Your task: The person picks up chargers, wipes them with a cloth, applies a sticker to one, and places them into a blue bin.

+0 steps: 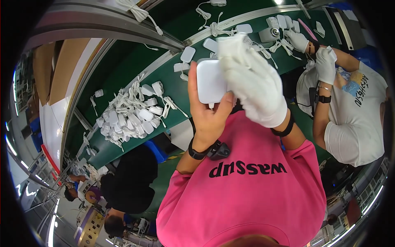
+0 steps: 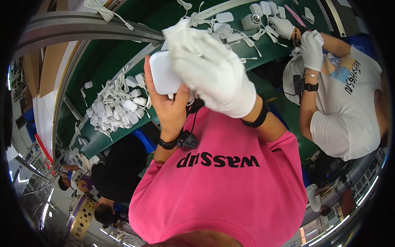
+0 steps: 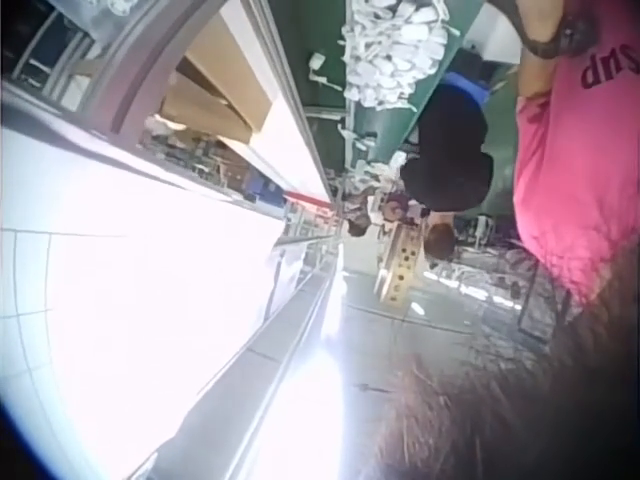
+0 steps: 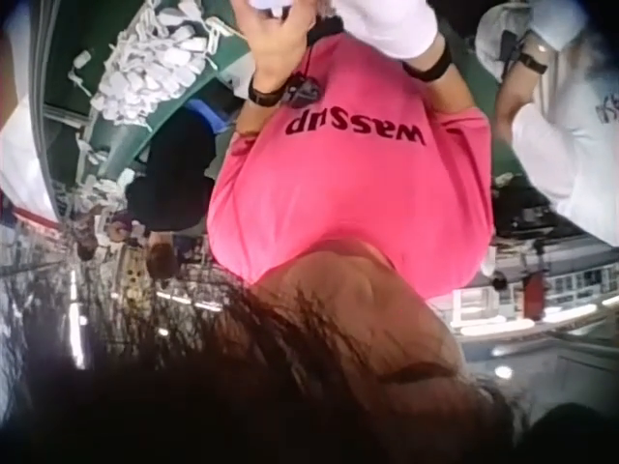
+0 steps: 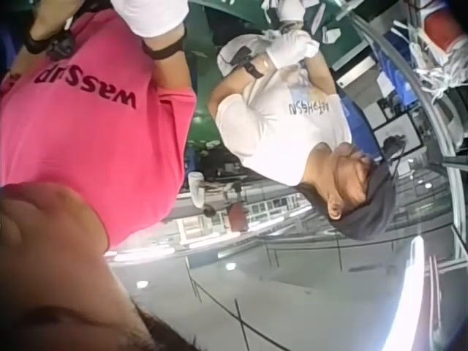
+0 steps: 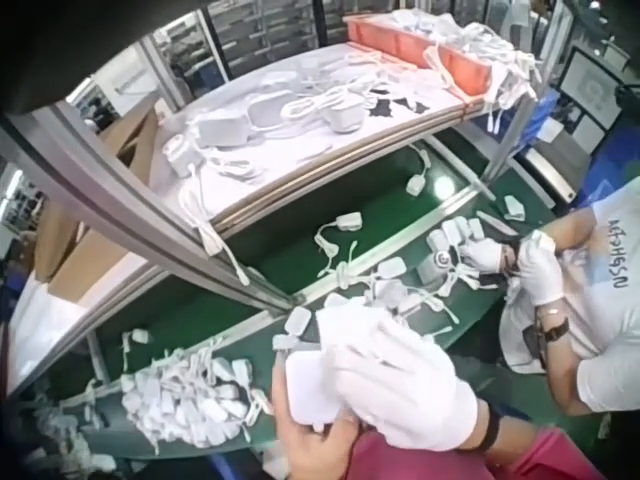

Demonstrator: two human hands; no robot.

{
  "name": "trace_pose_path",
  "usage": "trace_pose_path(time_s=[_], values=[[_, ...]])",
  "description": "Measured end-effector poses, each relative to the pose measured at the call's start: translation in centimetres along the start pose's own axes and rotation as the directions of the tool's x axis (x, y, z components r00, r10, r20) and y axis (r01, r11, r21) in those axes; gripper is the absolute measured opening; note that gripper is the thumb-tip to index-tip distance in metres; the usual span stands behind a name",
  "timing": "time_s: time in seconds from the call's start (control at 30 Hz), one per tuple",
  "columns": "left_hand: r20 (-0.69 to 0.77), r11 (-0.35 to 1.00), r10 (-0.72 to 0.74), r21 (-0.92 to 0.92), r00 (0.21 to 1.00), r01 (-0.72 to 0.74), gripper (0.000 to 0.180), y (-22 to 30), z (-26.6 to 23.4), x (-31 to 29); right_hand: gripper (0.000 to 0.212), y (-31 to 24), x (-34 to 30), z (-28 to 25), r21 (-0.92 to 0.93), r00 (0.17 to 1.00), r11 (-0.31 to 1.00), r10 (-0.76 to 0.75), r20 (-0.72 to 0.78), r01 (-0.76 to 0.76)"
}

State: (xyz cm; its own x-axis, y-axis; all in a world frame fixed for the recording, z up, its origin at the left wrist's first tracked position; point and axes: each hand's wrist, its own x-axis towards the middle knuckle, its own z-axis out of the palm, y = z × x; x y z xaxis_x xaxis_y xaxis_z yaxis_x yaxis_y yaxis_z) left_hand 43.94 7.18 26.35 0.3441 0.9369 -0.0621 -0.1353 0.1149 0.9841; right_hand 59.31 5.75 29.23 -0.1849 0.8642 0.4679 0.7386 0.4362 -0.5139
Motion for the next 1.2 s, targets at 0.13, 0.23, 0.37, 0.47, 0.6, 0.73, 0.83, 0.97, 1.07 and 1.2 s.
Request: trace_pose_path(time_s=[0.13, 0.23, 0.37, 0.47, 0.6, 0.73, 0.83, 0.97, 1.07, 1.2], values=[[0.151, 0.927, 0.223, 0.273, 0.963, -0.258, 0.081, -1.1, -1.2, 0.3, 0.035, -2.1, -0.2, 1.3, -0.003, 0.990, 0.990, -0.138, -0.026, 0.138], [0.149, 0.915, 0.229, 0.306, 0.962, -0.265, 0.081, -1.1, -1.0, -0.2, 0.037, -0.3, 0.7, 0.4, -0.075, 0.995, 0.993, -0.082, 0.058, 0.086], [0.002, 0.998, 0.048, 0.051, 0.999, -0.048, 0.082, -1.0, -0.5, -0.8, 0.031, 0.3, -1.0, 0.0, 0.252, 0.964, 0.940, 0.254, -0.074, -0.228], [-0.042, 0.998, 0.034, -0.053, 0.999, -0.036, 0.085, -1.4, -0.7, -0.9, 0.027, -0.6, -2.2, 1.0, 0.616, 0.838, 0.696, 0.536, -0.105, -0.368], [0.032, 0.998, 0.039, -0.054, 0.999, -0.037, 0.083, -2.0, -0.6, -0.1, 0.029, -1.3, -3.1, 2.7, 0.842, 0.713, 0.445, 0.693, -0.109, -0.304], [0.153, 0.982, 0.174, 0.051, 0.973, -0.184, 0.080, -2.9, -1.5, 0.5, 0.030, -1.8, -3.5, 3.8, 0.760, 0.770, 0.628, 0.565, -0.297, -0.167], [0.307, 0.852, 0.484, 0.050, 0.820, -0.522, 0.065, -3.0, -1.4, 2.2, 0.030, -2.5, -3.6, 3.9, 0.811, 0.753, 0.578, 0.572, -0.325, -0.090], [0.237, 0.877, 0.461, 0.030, 0.855, -0.480, 0.062, -3.0, -1.5, 1.8, 0.030, -2.9, -3.5, 2.9, 0.741, 0.802, 0.659, 0.510, -0.311, -0.132], [0.234, 0.859, 0.498, 0.001, 0.835, -0.513, 0.059, -2.9, -1.6, 2.1, 0.042, -3.1, -3.5, 2.6, 0.624, 0.806, 0.746, 0.508, -0.305, -0.235], [0.175, 0.846, 0.448, 0.232, 0.877, -0.479, 0.052, -2.3, -2.2, 1.0, 0.037, -3.2, -2.0, 0.8, -0.058, 0.999, 0.998, 0.014, -0.038, -0.017]])
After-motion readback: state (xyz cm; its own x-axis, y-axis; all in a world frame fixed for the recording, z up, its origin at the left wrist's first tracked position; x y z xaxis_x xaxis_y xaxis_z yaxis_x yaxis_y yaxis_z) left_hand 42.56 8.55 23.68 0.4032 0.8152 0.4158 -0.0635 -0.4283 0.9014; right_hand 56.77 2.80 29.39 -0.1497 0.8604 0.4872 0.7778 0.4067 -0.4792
